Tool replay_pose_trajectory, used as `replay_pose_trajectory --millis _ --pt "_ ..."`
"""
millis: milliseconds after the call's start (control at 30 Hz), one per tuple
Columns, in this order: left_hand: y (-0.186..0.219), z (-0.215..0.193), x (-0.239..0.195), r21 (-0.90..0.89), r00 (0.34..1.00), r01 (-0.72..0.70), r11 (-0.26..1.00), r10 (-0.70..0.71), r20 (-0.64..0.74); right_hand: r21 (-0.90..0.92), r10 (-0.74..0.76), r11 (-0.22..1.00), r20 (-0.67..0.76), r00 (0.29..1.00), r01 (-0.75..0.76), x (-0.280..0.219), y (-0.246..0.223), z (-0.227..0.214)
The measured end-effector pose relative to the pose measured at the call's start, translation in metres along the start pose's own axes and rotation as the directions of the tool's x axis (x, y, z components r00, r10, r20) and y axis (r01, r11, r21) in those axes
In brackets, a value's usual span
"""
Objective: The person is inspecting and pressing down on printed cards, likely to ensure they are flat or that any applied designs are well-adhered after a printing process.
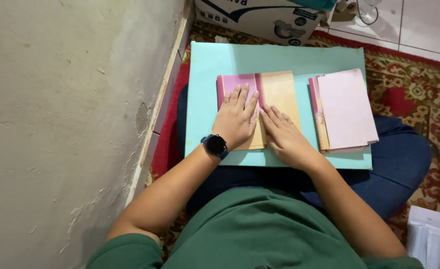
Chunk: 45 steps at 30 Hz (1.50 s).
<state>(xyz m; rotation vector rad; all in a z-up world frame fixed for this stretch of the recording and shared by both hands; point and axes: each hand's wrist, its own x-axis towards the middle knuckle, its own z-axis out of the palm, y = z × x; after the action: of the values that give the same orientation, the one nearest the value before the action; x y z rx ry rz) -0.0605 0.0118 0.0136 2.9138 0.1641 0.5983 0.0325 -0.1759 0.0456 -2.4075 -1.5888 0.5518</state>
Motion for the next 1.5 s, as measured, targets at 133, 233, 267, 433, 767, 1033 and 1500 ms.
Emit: replay_pose_trajectory --millis 133,233,267,433,767,1033,1500 --pt "-0.002 0.007 0.001 0.022 0.999 -0.019 1.000 0.020 -0.027 -0.032 -0.047 0.999 -0.120 0.992 0.043 0.026 0.010 -0.004" --pt "-0.004 0.011 0.001 0.029 0.998 -0.031 0.999 0.033 -0.057 -0.189 -0.197 0.971 -0.297 0.934 0.145 0.051 0.025 0.002" --pt "-0.004 0.014 0.002 0.039 0.997 -0.020 0.999 0.023 -0.077 -0.195 -0.192 0.971 -0.308 0.932 0.136 0.051 0.023 -0.001" --pt "0.000 0.015 0.005 0.071 0.993 0.070 0.995 -0.076 0.089 -0.209 -0.139 0.975 -0.292 0.946 0.079 0.024 0.005 0.007" --pt "0.005 -0.009 0.009 0.096 0.941 0.051 0.994 -0.080 0.329 -0.262 -0.210 0.958 -0.359 0.909 0.118 0.056 0.016 -0.011" --pt "0.000 0.018 0.003 0.112 0.993 0.043 0.993 -0.055 0.105 -0.331 -0.278 0.935 -0.473 0.836 0.124 0.053 0.015 0.001" --pt "0.000 0.010 0.006 0.153 0.996 -0.080 0.985 0.073 0.051 -0.263 -0.225 0.959 -0.467 0.855 0.108 0.033 0.016 0.009"
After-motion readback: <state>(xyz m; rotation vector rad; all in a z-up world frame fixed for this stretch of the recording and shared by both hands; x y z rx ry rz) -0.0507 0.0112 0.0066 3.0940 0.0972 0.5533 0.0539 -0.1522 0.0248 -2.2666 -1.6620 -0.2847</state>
